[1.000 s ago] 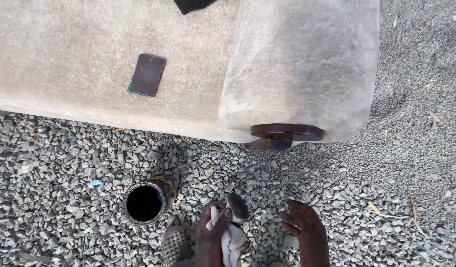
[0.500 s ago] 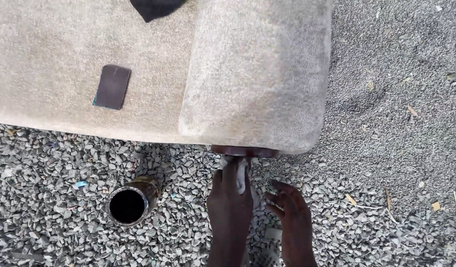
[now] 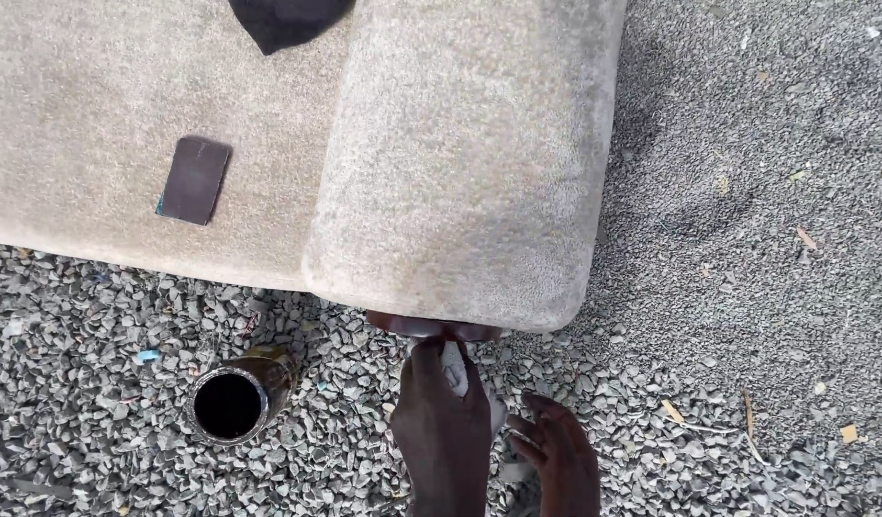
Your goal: Applying a dark wood finish or stain to the wooden trim and armrest details of upholstered sofas using a cloth applicator.
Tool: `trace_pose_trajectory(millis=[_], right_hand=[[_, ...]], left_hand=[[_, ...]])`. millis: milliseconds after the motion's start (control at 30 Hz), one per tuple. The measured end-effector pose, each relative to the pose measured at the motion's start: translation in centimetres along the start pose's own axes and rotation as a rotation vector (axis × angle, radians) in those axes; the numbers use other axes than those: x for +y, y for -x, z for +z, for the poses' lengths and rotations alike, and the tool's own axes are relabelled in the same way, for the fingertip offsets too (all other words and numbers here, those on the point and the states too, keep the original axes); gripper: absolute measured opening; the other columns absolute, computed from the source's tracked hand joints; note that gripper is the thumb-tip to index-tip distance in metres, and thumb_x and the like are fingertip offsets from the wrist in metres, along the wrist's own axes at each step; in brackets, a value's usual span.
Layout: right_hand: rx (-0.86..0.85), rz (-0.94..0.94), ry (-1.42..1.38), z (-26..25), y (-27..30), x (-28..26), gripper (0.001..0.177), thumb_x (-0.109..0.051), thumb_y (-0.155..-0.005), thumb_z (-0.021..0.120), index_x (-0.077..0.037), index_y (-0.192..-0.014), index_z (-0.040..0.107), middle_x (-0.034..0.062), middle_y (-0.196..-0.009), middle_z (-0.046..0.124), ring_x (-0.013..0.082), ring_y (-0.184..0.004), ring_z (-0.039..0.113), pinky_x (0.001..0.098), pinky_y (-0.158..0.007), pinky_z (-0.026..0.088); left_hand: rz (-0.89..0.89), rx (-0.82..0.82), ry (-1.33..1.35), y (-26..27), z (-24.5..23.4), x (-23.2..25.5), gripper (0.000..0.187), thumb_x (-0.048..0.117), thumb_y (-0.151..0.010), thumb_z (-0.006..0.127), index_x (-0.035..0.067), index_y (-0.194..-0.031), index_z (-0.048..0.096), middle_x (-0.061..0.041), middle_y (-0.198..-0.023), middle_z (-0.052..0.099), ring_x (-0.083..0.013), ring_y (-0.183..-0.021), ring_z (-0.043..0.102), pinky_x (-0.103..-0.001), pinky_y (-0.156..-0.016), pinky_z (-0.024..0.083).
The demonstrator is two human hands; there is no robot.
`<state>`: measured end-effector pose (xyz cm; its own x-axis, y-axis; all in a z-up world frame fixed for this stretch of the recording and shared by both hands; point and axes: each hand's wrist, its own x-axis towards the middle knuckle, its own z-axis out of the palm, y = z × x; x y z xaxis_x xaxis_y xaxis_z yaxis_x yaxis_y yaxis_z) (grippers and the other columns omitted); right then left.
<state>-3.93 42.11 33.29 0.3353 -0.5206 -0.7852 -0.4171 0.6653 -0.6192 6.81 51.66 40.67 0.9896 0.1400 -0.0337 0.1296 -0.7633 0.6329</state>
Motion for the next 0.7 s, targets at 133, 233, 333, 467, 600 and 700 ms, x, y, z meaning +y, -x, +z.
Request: trace_pose_trajectory(millis=[133, 233, 333, 467, 600, 700], right_hand=[[-0.007, 0.022, 0.079, 1.2, 1.9, -3.6, 0.03, -0.009, -0.103, 0.044, -0.001, -0.119, 0.068, 0.0136, -0.132, 0.074, 0.0314, -0.1, 0.073, 0.0476, -0.092, 0.058], [-0.11, -0.036, 0.112, -0.5, 0.0, -2.1, 0.022, -0.012, -0.103, 0.048, -0.003, -0.107, 0.067, 0.0119, -0.132, 0.078, 0.0336, -0.098, 0.078, 0.0481, -0.087, 0.059], [-0.101, 0.029, 0.28, 2.0, 3.3, -6.4, 0.034, -0.011, -0.1, 0.045, 0.0, -0.119, 0.071, 0.0146, -0.13, 0.077, 0.0314, -0.106, 0.076, 0.0466, -0.092, 0.061], [-0.186, -0.07, 0.202, 0.6, 0.9, -4.7, 0.028, -0.014, -0.103, 0.043, -0.001, -0.112, 0.067, 0.0137, -0.134, 0.076, 0.0321, -0.099, 0.076, 0.0467, -0.088, 0.061], [-0.188, -0.061, 0.241, 0.3, 0.4, -4.1, 0.019, -0.012, -0.099, 0.051, -0.004, -0.105, 0.067, 0.0106, -0.132, 0.078, 0.032, -0.1, 0.076, 0.0473, -0.088, 0.058], [-0.175, -0.063, 0.278, 1.7, 0.5, -3.6, 0.024, -0.011, -0.099, 0.05, -0.001, -0.111, 0.069, 0.013, -0.13, 0.077, 0.0333, -0.104, 0.076, 0.0471, -0.09, 0.059]], left_hand=[[0.0, 0.147, -0.018, -1.7, -1.1, -0.4, 0.027, 0.014, -0.088, 0.08, 0.002, -0.108, 0.066, -0.009, -0.078, 0.076, -0.0194, -0.053, 0.07, -0.035, -0.039, 0.059], [0.007, 0.29, -0.033, -2.0, -1.9, -0.3, 0.023, 0.018, -0.092, 0.075, 0.003, -0.109, 0.07, -0.016, -0.094, 0.078, -0.0291, -0.068, 0.076, -0.043, -0.056, 0.062], [-0.056, 0.24, 0.038, -0.6, -2.0, 1.1, 0.017, 0.025, -0.096, 0.068, 0.01, -0.104, 0.07, -0.008, -0.087, 0.078, -0.0214, -0.063, 0.075, -0.039, -0.052, 0.063], [-0.01, 0.233, 0.085, 0.6, 0.5, 0.9, 0.018, 0.017, -0.096, 0.068, 0.003, -0.107, 0.063, -0.02, -0.098, 0.074, -0.0287, -0.067, 0.078, -0.04, -0.047, 0.07], [0.146, 0.14, 0.073, 1.9, -0.3, -2.1, 0.024, 0.009, -0.09, 0.072, 0.006, -0.112, 0.065, -0.013, -0.098, 0.077, -0.022, -0.075, 0.08, -0.033, -0.05, 0.068], [0.007, 0.209, 0.252, 1.5, -1.5, -3.3, 0.019, 0.017, -0.094, 0.067, 0.006, -0.11, 0.066, -0.011, -0.103, 0.08, -0.0217, -0.078, 0.084, -0.029, -0.054, 0.07]])
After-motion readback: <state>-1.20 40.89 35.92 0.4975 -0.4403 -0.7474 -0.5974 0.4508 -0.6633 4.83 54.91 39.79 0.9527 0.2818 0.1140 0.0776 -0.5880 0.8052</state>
